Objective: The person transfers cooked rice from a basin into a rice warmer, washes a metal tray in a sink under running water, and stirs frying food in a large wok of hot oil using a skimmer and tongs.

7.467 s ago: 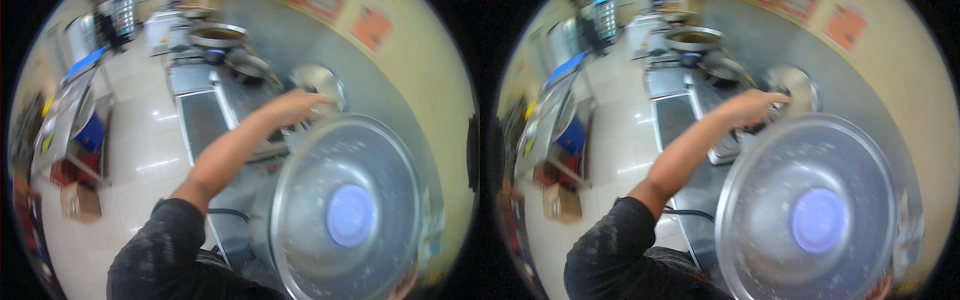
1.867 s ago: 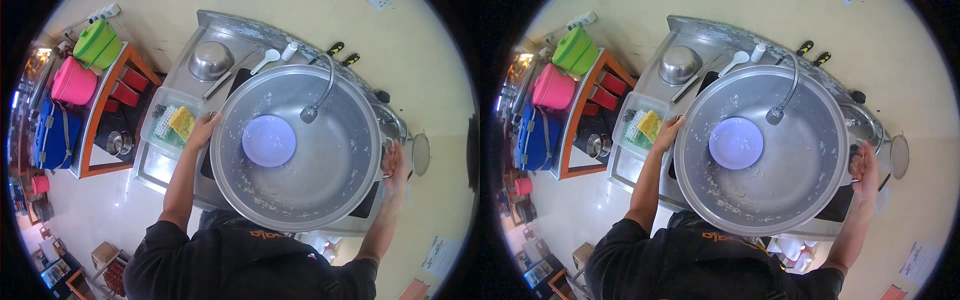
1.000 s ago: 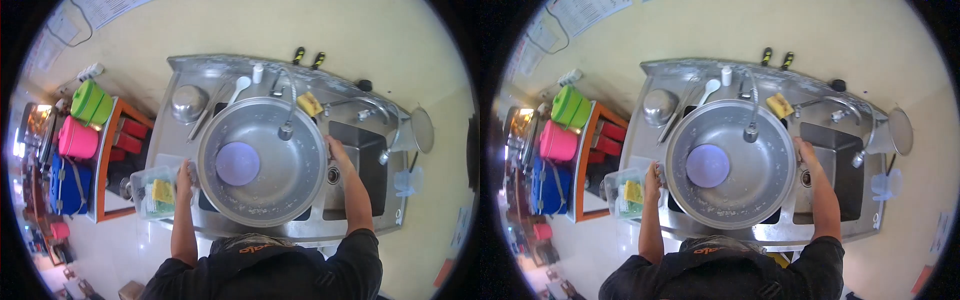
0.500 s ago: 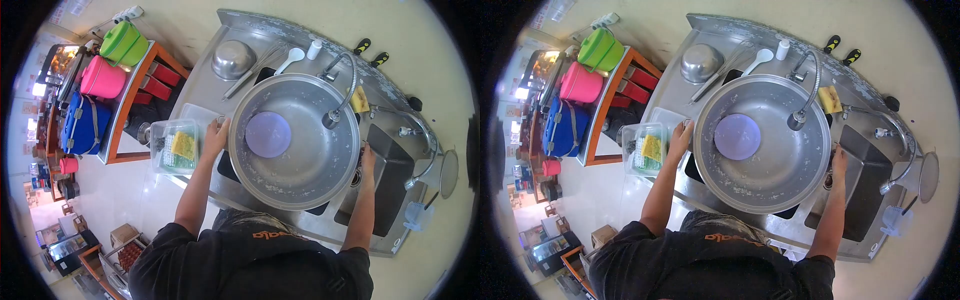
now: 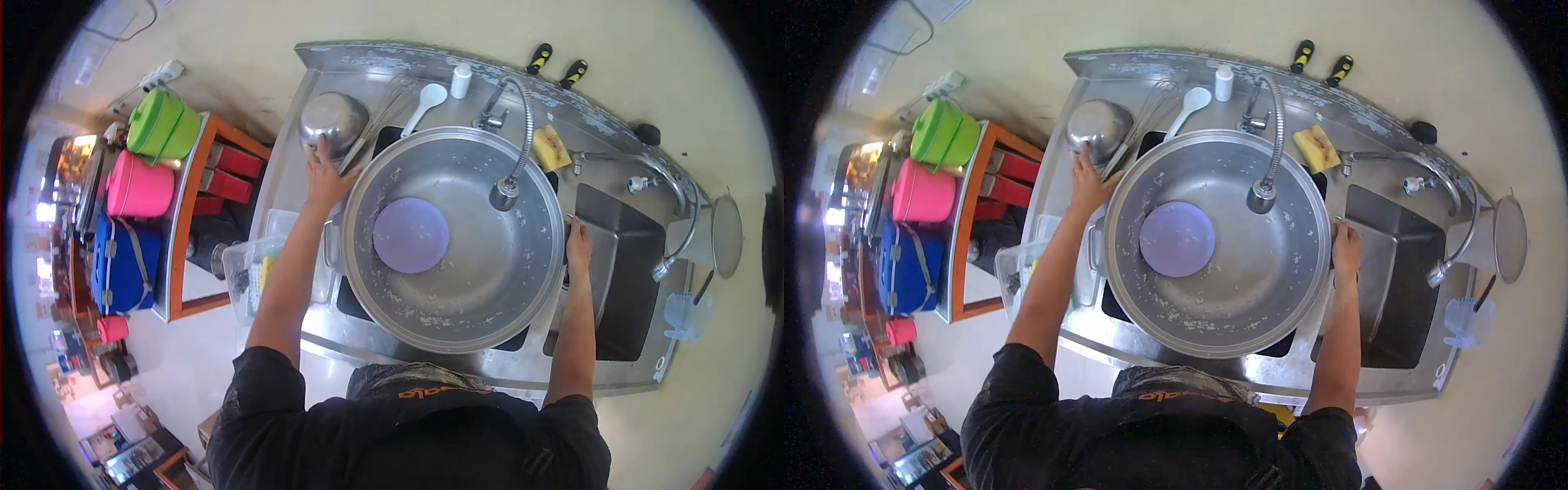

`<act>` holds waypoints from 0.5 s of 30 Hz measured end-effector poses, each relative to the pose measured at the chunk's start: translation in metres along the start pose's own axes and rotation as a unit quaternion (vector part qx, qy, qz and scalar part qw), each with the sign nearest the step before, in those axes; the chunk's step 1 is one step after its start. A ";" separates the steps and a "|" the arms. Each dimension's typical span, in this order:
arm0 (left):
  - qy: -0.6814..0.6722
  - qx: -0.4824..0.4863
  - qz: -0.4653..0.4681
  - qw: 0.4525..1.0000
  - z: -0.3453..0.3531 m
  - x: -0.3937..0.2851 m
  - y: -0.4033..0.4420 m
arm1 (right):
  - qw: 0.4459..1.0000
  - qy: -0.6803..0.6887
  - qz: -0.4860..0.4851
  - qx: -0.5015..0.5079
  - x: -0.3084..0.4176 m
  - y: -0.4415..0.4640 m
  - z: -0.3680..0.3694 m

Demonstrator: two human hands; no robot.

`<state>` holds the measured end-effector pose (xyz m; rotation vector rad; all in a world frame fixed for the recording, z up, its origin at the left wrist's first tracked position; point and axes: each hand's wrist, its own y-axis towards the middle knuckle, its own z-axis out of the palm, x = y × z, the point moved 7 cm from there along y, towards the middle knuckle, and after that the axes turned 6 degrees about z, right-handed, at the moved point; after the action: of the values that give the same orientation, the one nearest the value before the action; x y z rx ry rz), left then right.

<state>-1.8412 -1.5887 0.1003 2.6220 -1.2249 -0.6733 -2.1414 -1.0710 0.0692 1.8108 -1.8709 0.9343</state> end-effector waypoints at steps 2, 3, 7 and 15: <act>0.032 0.021 -0.003 0.999 0.010 -0.001 0.017 | 1.000 -0.010 0.007 0.004 -0.001 0.004 -0.001; 0.023 0.044 -0.054 0.997 0.019 0.003 0.021 | 1.000 -0.023 0.008 -0.004 0.000 0.007 -0.001; 0.055 0.051 -0.058 0.995 0.038 0.006 0.047 | 0.949 -0.189 -0.140 -0.210 0.054 -0.009 -0.018; 0.160 0.078 -0.012 0.984 0.021 -0.008 0.080 | 0.918 0.058 -0.391 0.021 0.212 0.041 0.063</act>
<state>-1.9108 -1.6336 0.1110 2.7335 -1.1904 -0.1519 -2.1926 -1.2704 0.1590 2.1891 -0.8934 0.7413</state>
